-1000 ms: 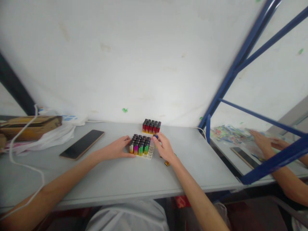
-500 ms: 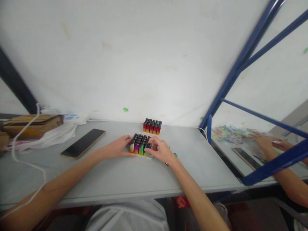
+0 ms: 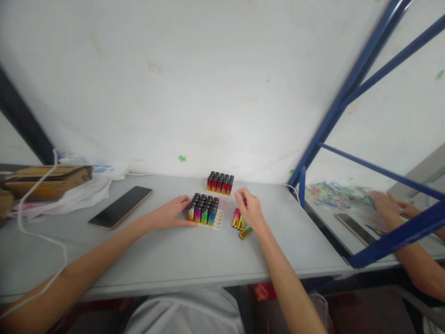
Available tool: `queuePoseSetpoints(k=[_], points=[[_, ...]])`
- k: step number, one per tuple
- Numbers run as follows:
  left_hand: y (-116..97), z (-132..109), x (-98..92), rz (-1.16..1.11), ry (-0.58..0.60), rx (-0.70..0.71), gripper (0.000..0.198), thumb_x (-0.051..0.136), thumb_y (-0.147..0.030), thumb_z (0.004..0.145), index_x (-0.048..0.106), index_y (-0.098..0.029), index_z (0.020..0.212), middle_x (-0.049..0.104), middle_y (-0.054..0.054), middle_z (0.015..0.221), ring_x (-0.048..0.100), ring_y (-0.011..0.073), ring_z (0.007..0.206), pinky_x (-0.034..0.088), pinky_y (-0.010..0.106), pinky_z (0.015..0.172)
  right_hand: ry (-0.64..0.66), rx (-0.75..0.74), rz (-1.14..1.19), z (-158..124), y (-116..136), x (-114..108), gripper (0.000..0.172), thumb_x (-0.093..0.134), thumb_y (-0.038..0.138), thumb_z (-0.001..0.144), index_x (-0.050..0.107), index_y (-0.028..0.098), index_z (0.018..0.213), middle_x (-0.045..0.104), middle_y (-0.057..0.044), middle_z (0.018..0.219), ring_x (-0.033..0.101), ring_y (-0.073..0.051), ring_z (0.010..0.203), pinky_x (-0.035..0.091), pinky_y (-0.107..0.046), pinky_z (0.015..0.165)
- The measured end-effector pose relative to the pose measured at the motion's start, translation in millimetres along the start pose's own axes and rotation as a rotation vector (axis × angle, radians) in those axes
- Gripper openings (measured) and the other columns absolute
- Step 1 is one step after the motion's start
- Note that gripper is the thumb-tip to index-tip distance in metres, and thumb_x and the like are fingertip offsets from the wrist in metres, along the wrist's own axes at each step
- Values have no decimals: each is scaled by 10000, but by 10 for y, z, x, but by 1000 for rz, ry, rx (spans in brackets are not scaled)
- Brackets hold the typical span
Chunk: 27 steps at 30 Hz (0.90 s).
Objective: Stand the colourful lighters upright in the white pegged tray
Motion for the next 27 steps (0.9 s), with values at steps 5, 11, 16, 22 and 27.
queuePoseSetpoints(k=[5, 11, 16, 22, 27], points=[[-4, -2, -4, -12, -2, -3, 712, 722, -821, 821, 727, -183, 1138, 678, 133, 1134, 668, 357, 1093, 547, 430, 977, 209, 91, -251, -3, -409, -33, 334, 615, 565, 1007, 680, 245, 935, 647, 16, 617, 590, -197, 584, 401, -303, 639], [-21, -5, -16, -17, -9, 7, 668, 721, -802, 828, 729, -198, 1112, 674, 118, 1104, 660, 351, 1081, 544, 435, 981, 340, 108, -253, -113, -538, 134, 318, 801, 550, 901, 724, 242, 919, 675, 2, 632, 605, -196, 592, 403, -289, 609], [-16, -4, -15, -15, -6, 1, 685, 705, -821, 827, 721, -197, 1108, 666, 120, 1105, 656, 349, 1079, 543, 432, 979, 313, 112, -247, -66, -527, 191, 229, 810, 450, 895, 739, 231, 896, 716, -35, 701, 665, -219, 666, 457, -310, 661], [-2, 1, 7, -7, 16, -16, 671, 717, -804, 825, 712, -189, 1091, 660, 130, 1118, 655, 355, 1089, 542, 428, 968, 176, 168, -163, 2, -584, 131, 295, 809, 513, 834, 775, 227, 896, 698, -8, 646, 614, -205, 594, 434, -314, 612], [-4, 0, 9, 9, 16, -16, 653, 744, -770, 831, 709, -192, 1132, 664, 132, 1142, 655, 345, 1094, 535, 421, 986, 85, 233, -4, 41, -584, 42, 453, 725, 630, 859, 795, 196, 968, 739, -30, 699, 610, -194, 601, 468, -312, 603]])
Point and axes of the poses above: each hand's wrist, its own z-axis towards the middle knuckle, its own x-axis out of the palm, y = z × x, the point moved 8 cm from there along z, towards the middle knuckle
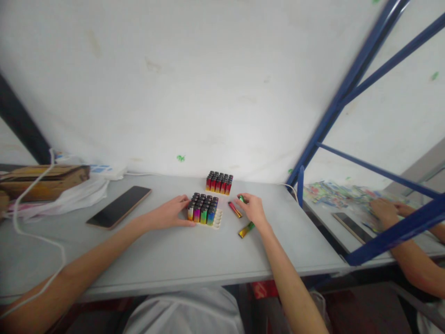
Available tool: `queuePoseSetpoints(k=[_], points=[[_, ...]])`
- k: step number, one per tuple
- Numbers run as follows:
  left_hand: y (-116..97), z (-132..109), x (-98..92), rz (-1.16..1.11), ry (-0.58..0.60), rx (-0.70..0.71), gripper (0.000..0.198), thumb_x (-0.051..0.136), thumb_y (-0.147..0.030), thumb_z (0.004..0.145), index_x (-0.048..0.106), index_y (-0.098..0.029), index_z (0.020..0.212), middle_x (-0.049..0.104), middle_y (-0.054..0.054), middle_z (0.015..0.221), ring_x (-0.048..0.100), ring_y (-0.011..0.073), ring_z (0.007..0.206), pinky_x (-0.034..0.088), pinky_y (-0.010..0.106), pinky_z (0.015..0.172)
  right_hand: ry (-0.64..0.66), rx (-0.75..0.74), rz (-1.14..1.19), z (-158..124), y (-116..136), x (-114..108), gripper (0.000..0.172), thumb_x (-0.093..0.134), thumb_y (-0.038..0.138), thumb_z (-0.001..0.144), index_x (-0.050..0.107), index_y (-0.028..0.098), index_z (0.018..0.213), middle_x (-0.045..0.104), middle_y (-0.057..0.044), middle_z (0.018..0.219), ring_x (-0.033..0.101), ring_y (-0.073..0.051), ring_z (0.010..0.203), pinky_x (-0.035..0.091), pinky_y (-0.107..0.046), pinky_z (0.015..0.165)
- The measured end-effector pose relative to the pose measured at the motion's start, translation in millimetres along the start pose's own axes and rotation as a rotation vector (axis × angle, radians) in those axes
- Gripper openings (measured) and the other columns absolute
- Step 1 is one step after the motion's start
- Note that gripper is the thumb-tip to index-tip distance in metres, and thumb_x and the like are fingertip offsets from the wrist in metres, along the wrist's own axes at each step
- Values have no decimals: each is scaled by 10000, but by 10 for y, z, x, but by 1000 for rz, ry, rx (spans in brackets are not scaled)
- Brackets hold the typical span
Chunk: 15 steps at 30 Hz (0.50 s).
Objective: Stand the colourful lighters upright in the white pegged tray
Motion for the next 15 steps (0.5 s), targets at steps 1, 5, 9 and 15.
queuePoseSetpoints(k=[1, 5, 9, 15], points=[[-1, -1, 1, 0, 2, 0, 652, 746, -765, 834, 709, -189, 1138, 665, 134, 1145, 655, 345, 1096, 536, 420, 987, 4, 11, 63, 0, 15, -2, 470, 703, 644, 875, 786, 193, 980, 755, -40, 733, 610, -185, 592, 476, -308, 592], [-7, -3, -7, -11, -11, 11, 653, 740, -764, 845, 714, -188, 1152, 672, 130, 1139, 656, 340, 1097, 532, 409, 996, 49, 78, 327, -31, 96, 47, 556, 696, 741, 865, 686, 210, 1032, 761, -40, 780, 540, -141, 482, 412, -274, 451], [-1, 5, 9, -2, -5, 21, 646, 725, -782, 848, 713, -192, 1112, 668, 126, 1122, 649, 335, 1081, 531, 412, 982, 126, 120, 481, -85, 215, 168, 593, 740, 772, 828, 604, 240, 1053, 708, 12, 690, 389, -94, 408, 261, -236, 394], [25, 9, 18, 3, -1, 0, 704, 712, -812, 837, 709, -179, 1145, 664, 128, 1140, 656, 337, 1083, 529, 408, 976, 176, 140, 616, -103, 322, 311, 655, 681, 881, 808, 585, 234, 843, 431, 82, 520, 274, -85, 439, 191, -229, 438]])
Point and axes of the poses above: each hand's wrist, its own z-axis towards the middle knuckle, its own x-axis out of the palm, y = z × x, the point moved 8 cm from there along z, towards the middle knuckle
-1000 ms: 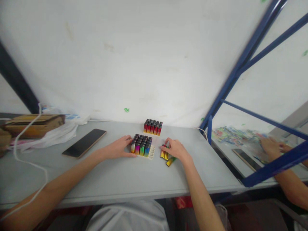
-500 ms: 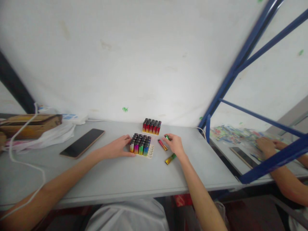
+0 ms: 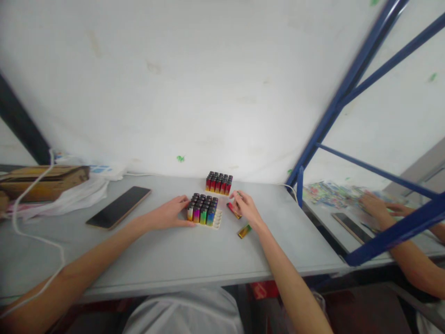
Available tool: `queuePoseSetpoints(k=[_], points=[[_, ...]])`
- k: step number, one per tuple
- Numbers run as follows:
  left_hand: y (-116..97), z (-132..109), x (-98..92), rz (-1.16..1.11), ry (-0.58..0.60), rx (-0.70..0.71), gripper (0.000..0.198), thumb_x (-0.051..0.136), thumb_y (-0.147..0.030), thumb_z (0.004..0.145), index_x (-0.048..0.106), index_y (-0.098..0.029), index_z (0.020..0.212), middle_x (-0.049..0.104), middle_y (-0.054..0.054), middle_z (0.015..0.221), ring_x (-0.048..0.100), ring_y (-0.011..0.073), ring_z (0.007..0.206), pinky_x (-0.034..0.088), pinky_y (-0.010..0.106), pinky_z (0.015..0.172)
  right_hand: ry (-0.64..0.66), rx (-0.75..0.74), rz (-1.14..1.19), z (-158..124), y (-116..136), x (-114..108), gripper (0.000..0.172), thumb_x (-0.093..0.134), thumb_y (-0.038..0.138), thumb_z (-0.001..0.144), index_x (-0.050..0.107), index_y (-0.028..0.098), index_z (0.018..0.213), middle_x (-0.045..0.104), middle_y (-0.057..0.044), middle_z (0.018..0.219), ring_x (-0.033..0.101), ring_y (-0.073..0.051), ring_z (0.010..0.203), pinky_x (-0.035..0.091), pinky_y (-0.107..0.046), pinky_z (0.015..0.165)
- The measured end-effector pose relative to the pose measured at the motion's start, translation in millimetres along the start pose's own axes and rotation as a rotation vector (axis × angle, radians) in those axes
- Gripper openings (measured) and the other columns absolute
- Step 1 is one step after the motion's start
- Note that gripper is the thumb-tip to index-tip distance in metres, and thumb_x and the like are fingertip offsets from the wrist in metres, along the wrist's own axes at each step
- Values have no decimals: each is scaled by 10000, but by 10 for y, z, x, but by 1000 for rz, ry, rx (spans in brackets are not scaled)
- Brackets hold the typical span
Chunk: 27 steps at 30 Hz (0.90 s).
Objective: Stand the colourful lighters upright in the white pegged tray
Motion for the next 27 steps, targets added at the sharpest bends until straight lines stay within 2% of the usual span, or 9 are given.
queuePoseSetpoints(k=[2, 4, 7, 11, 14, 17, 22, 27], points=[[4, 0, 0, -3, -3, 0, 706, 707, -825, 831, 712, -184, 1127, 667, 127, 1135, 658, 340, 1084, 530, 408, 972, -14, 33, 13, 7, -40, 12, 700, 624, 929, 804, 501, 245, 714, 342, 82, 514, 259, -92, 456, 184, -232, 446], [7, 2, 2, -2, -4, 0, 700, 707, -830, 825, 712, -186, 1100, 666, 129, 1128, 659, 346, 1082, 531, 414, 968, -65, 40, -49, 10, -69, -12, 713, 642, 916, 793, 420, 256, 642, 317, 75, 514, 260, -100, 475, 193, -241, 456], [2, 3, 7, 5, -2, 7, 682, 698, -824, 838, 705, -187, 1082, 662, 132, 1131, 655, 345, 1083, 533, 420, 971, -141, -3, -189, 6, -72, -46, 657, 639, 826, 824, 394, 263, 590, 341, 57, 506, 298, -115, 498, 237, -268, 489], [-5, -2, 8, 13, 6, 9, 675, 686, -819, 855, 702, -191, 1101, 659, 125, 1133, 654, 336, 1082, 532, 410, 975, -168, -86, -357, -11, -31, -14, 508, 541, 638, 862, 390, 263, 554, 381, 36, 512, 355, -135, 540, 264, -293, 549], [-8, -7, -2, 6, 4, 7, 676, 692, -815, 852, 704, -187, 1102, 660, 127, 1138, 653, 337, 1088, 530, 414, 988, -170, -174, -450, -40, 44, 35, 394, 498, 517, 864, 411, 256, 582, 422, 31, 542, 398, -147, 575, 275, -302, 582], [-7, -10, -7, 1, 7, -1, 681, 706, -806, 844, 706, -177, 1104, 660, 138, 1149, 652, 345, 1099, 530, 431, 1003, -168, -225, -489, -64, 88, 64, 363, 471, 473, 887, 417, 255, 601, 433, 33, 558, 416, -150, 583, 294, -308, 605], [2, -6, -5, -11, 4, -1, 684, 722, -802, 829, 713, -180, 1114, 665, 139, 1155, 657, 352, 1108, 535, 438, 1003, -150, -253, -476, -63, 83, 88, 456, 499, 562, 995, 449, 252, 665, 466, 34, 597, 446, -157, 608, 356, -306, 626], [12, 5, -1, -13, -13, 10, 682, 725, -802, 826, 719, -183, 1112, 671, 134, 1126, 659, 348, 1076, 538, 442, 991, -55, -285, -365, -27, 73, 171, 446, 496, 657, 1039, 590, 237, 924, 601, -13, 782, 570, -193, 715, 453, -298, 622]])
Point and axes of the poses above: each hand's wrist, its own z-axis towards the middle knuckle, its own x-axis out of the palm, y = z × x, the point moved 8 cm from there along z, towards the middle knuckle
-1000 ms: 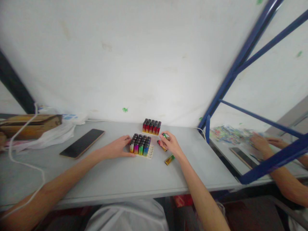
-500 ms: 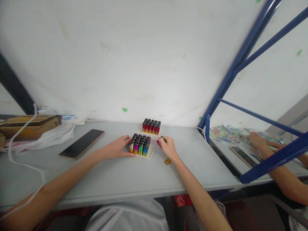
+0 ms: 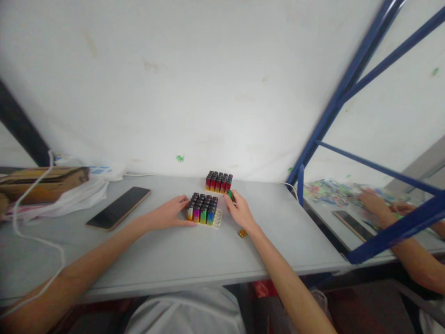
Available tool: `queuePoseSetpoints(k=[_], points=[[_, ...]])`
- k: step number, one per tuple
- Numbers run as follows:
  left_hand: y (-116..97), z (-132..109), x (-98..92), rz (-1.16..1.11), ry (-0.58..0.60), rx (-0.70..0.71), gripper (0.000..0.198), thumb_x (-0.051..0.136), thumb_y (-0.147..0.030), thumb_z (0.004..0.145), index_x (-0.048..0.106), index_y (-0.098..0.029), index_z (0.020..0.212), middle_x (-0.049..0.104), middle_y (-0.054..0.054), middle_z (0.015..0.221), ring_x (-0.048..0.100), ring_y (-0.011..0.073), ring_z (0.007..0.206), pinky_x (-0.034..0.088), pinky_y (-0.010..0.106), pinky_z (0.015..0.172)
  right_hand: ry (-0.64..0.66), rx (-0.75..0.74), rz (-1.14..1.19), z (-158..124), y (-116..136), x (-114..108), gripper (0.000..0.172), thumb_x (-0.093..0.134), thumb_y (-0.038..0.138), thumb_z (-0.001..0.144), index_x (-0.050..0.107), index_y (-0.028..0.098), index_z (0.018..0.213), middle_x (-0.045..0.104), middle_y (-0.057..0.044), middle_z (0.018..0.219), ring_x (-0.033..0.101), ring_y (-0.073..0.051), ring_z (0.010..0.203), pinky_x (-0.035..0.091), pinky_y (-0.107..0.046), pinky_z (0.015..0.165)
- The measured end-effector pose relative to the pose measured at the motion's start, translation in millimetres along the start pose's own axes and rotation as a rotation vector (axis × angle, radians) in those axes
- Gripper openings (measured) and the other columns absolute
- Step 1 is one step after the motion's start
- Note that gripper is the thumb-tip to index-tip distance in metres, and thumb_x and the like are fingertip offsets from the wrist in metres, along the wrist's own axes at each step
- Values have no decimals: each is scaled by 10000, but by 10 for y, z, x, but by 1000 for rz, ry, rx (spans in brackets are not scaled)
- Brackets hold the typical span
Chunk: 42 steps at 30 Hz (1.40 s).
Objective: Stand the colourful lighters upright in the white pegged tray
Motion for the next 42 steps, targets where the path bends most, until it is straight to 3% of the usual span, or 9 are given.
queuePoseSetpoints(k=[3, 6, 9, 15, 18, 34, 37, 40, 42], points=[[-2, -2, 1, 5, 4, -1, 675, 717, -802, 833, 716, -185, 1106, 664, 131, 1131, 655, 342, 1077, 536, 425, 980, -25, -80, -57, 14, 62, -19, 489, 504, 682, 1032, 639, 225, 918, 662, -84, 965, 637, -229, 887, 507, -308, 678], [-6, -6, 7, 15, 17, -9, 662, 723, -783, 842, 710, -183, 1120, 656, 132, 1140, 648, 338, 1086, 532, 417, 981, -5, -78, -200, 11, 53, -14, 530, 501, 678, 1043, 558, 237, 753, 610, -33, 758, 578, -202, 713, 464, -308, 636], [-6, -6, 15, 24, 29, -17, 657, 724, -772, 846, 707, -179, 1128, 657, 138, 1148, 645, 342, 1097, 529, 421, 989, 46, -59, -282, -1, 22, 10, 532, 504, 666, 1056, 539, 241, 738, 568, 13, 603, 509, -176, 573, 429, -310, 609], [-19, -11, -7, 27, 14, -9, 699, 710, -806, 837, 710, -184, 1156, 667, 131, 1156, 654, 339, 1099, 529, 419, 1007, 148, -89, -265, 10, 15, 60, 497, 509, 664, 1064, 632, 223, 869, 723, -33, 724, 639, -206, 644, 491, -317, 669], [-25, -13, -23, 11, 3, -11, 697, 719, -811, 824, 718, -189, 1137, 674, 127, 1139, 663, 348, 1088, 537, 427, 996, 218, -138, -281, 8, 47, 99, 462, 530, 623, 1068, 636, 221, 864, 717, -36, 744, 617, -204, 657, 479, -319, 682], [-1, -4, 3, 19, 13, -16, 696, 716, -823, 818, 710, -182, 1088, 670, 139, 1135, 658, 355, 1083, 537, 444, 990, 297, -257, -400, 14, 24, 145, 381, 701, 491, 1018, 599, 224, 766, 633, -32, 756, 546, -210, 728, 437, -328, 742], [-12, -10, -9, 6, 10, -17, 685, 720, -806, 825, 709, -182, 1109, 666, 130, 1126, 659, 353, 1093, 536, 428, 980, 285, -266, -410, -16, 76, 8, 289, 653, 469, 1050, 710, 205, 949, 721, -78, 913, 633, -241, 859, 499, -378, 862], [-26, -17, -23, 0, 2, -11, 677, 717, -803, 830, 710, -189, 1116, 663, 121, 1120, 659, 343, 1085, 531, 421, 983, 129, -221, -387, -21, 37, -279, 343, 471, 431, 1131, 729, 213, 1191, 746, -125, 1152, 673, -266, 1074, 505, -427, 1007], [-34, -18, -23, 2, 7, -6, 669, 711, -809, 832, 710, -194, 1096, 663, 119, 1116, 657, 340, 1079, 531, 419, 980, 58, -162, -421, -23, -86, -408, 367, 465, 447, 1127, 730, 209, 1217, 742, -131, 1151, 682, -270, 1064, 518, -430, 996]])
Point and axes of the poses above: each hand's wrist, its own z-axis towards the middle knuckle, its own x-axis out of the palm, y = z × x, the point moved 8 cm from there along z, towards the middle knuckle
